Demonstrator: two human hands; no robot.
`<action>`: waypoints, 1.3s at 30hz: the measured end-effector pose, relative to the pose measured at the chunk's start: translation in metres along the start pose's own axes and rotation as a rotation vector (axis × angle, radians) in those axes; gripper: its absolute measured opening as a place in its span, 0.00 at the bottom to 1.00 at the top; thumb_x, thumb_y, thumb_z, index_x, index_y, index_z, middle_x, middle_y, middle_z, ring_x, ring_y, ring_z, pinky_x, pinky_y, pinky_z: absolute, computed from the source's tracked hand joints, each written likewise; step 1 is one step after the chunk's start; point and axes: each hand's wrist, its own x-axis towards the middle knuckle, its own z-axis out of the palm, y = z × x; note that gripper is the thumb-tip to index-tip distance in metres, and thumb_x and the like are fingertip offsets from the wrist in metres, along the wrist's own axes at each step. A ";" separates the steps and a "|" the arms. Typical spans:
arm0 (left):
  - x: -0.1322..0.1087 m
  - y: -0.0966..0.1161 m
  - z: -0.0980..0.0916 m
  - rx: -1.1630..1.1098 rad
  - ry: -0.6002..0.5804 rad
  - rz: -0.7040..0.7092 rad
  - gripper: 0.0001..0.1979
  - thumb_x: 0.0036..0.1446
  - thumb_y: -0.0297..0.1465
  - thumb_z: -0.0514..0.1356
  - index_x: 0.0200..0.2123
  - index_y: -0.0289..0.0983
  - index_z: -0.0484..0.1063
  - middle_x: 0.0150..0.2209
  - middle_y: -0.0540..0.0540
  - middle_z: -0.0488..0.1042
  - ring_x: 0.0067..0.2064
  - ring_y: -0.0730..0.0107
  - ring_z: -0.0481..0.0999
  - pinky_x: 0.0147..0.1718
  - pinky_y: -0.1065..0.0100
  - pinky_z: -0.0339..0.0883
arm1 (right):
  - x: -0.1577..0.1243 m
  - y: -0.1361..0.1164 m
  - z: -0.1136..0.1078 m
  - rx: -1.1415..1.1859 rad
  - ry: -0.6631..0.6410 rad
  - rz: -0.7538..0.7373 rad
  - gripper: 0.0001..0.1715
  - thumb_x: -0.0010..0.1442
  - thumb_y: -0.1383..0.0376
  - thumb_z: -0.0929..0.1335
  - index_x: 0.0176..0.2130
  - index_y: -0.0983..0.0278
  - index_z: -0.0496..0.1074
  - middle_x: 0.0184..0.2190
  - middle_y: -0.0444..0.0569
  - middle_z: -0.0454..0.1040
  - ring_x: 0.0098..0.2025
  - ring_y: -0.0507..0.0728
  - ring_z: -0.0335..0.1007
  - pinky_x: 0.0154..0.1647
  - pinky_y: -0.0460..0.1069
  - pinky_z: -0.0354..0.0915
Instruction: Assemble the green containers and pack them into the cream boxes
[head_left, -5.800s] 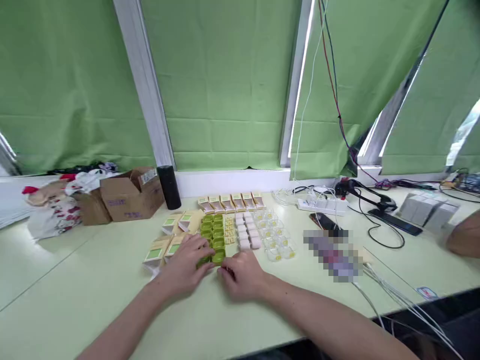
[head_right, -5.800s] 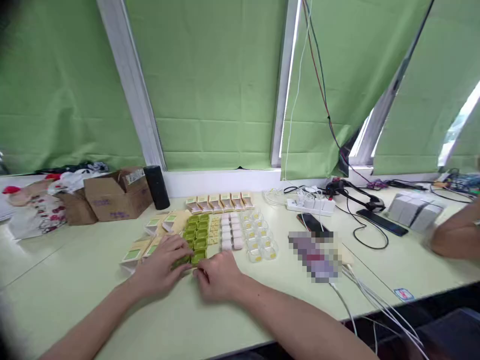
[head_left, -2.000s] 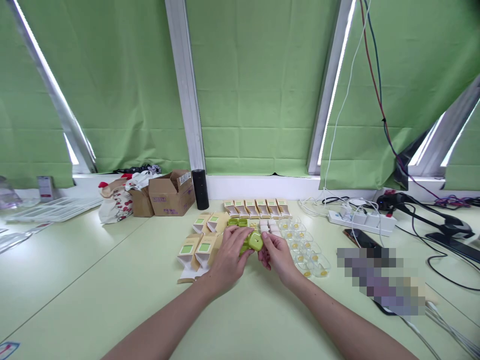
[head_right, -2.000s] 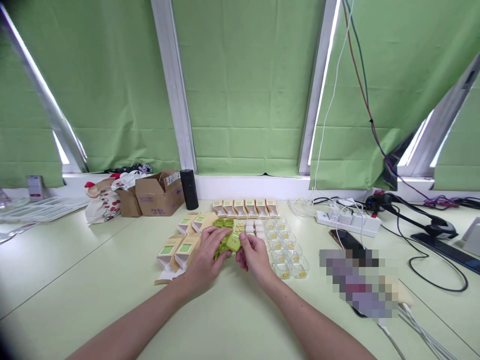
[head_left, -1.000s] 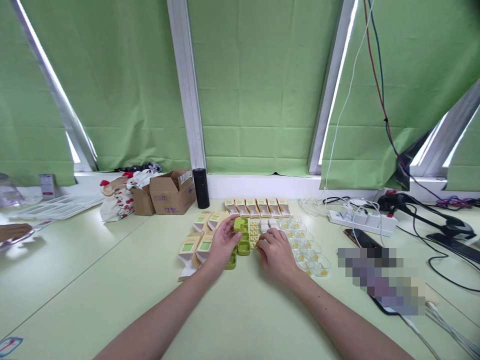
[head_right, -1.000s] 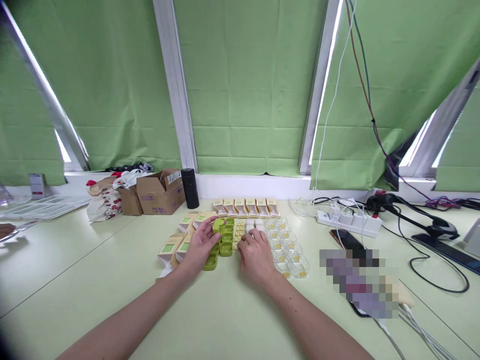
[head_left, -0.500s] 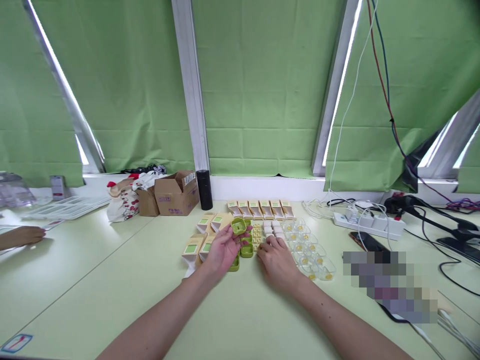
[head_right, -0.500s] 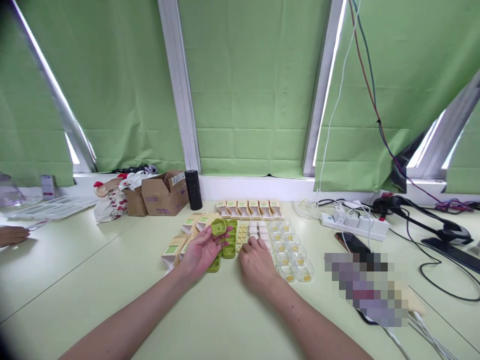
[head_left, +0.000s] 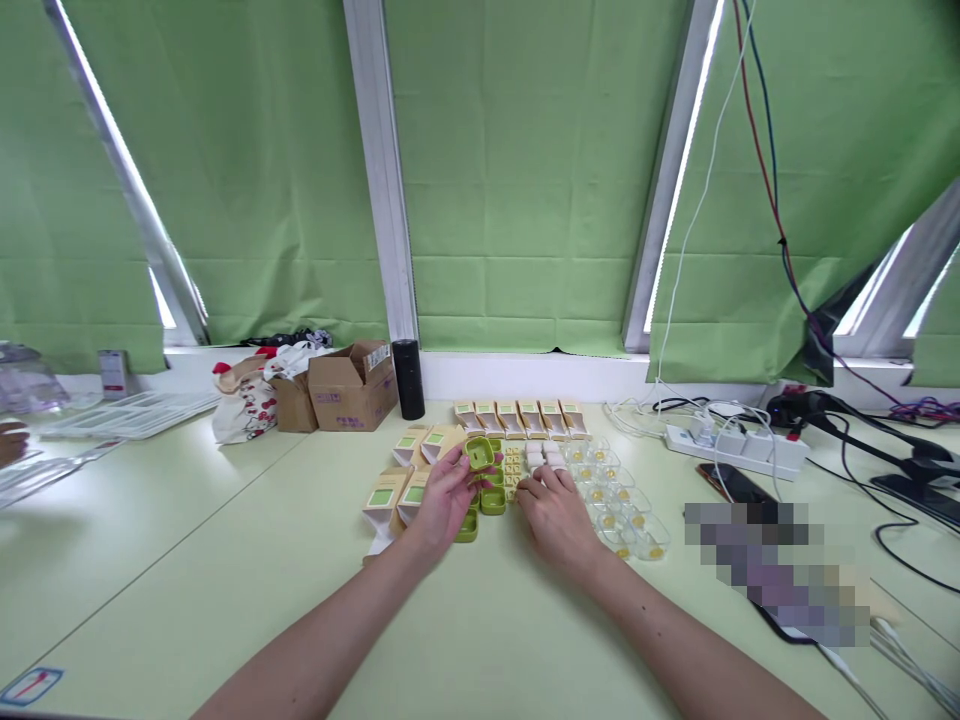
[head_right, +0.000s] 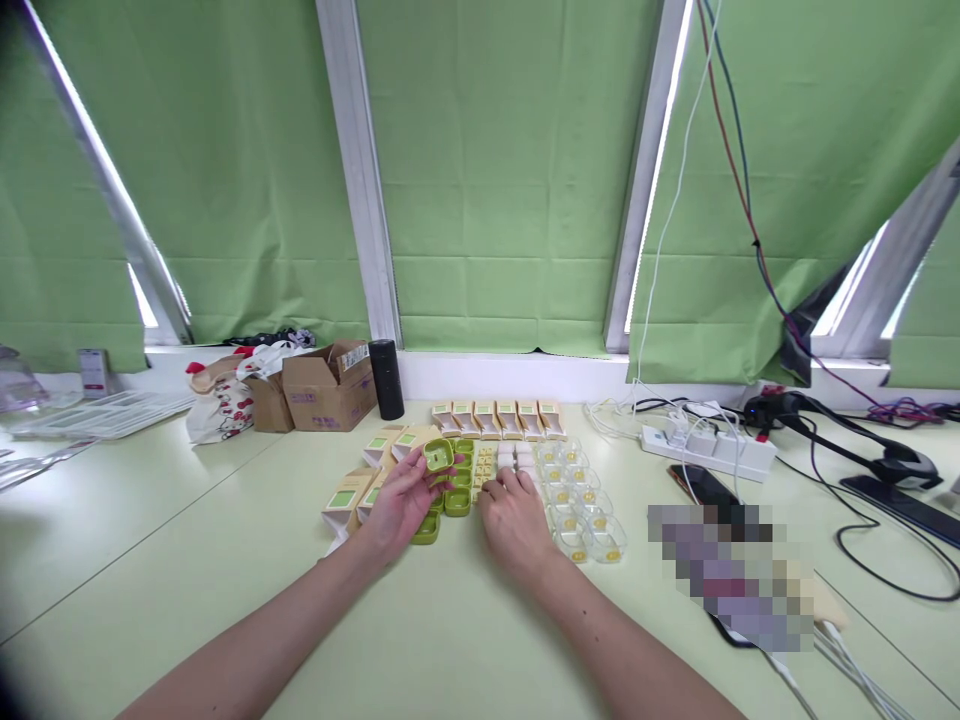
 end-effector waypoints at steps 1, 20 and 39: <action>0.000 0.000 0.001 0.012 0.003 0.005 0.19 0.60 0.37 0.70 0.51 0.36 0.76 0.48 0.37 0.84 0.45 0.57 0.83 0.43 0.62 0.72 | 0.000 0.001 0.000 0.014 0.043 0.005 0.15 0.59 0.80 0.69 0.40 0.63 0.79 0.43 0.53 0.84 0.49 0.64 0.69 0.48 0.56 0.55; -0.001 -0.004 0.006 0.170 0.030 0.054 0.26 0.56 0.42 0.75 0.55 0.38 0.77 0.43 0.41 0.83 0.48 0.56 0.83 0.39 0.67 0.72 | 0.005 0.000 -0.011 1.190 0.566 0.508 0.13 0.65 0.56 0.71 0.42 0.60 0.82 0.39 0.52 0.82 0.39 0.59 0.77 0.39 0.53 0.72; 0.000 -0.007 0.002 0.201 0.009 0.027 0.28 0.56 0.44 0.75 0.55 0.37 0.77 0.41 0.39 0.84 0.44 0.57 0.84 0.39 0.66 0.72 | 0.010 0.004 -0.012 1.817 0.458 0.853 0.30 0.46 0.44 0.82 0.31 0.63 0.74 0.24 0.43 0.74 0.20 0.49 0.63 0.18 0.45 0.59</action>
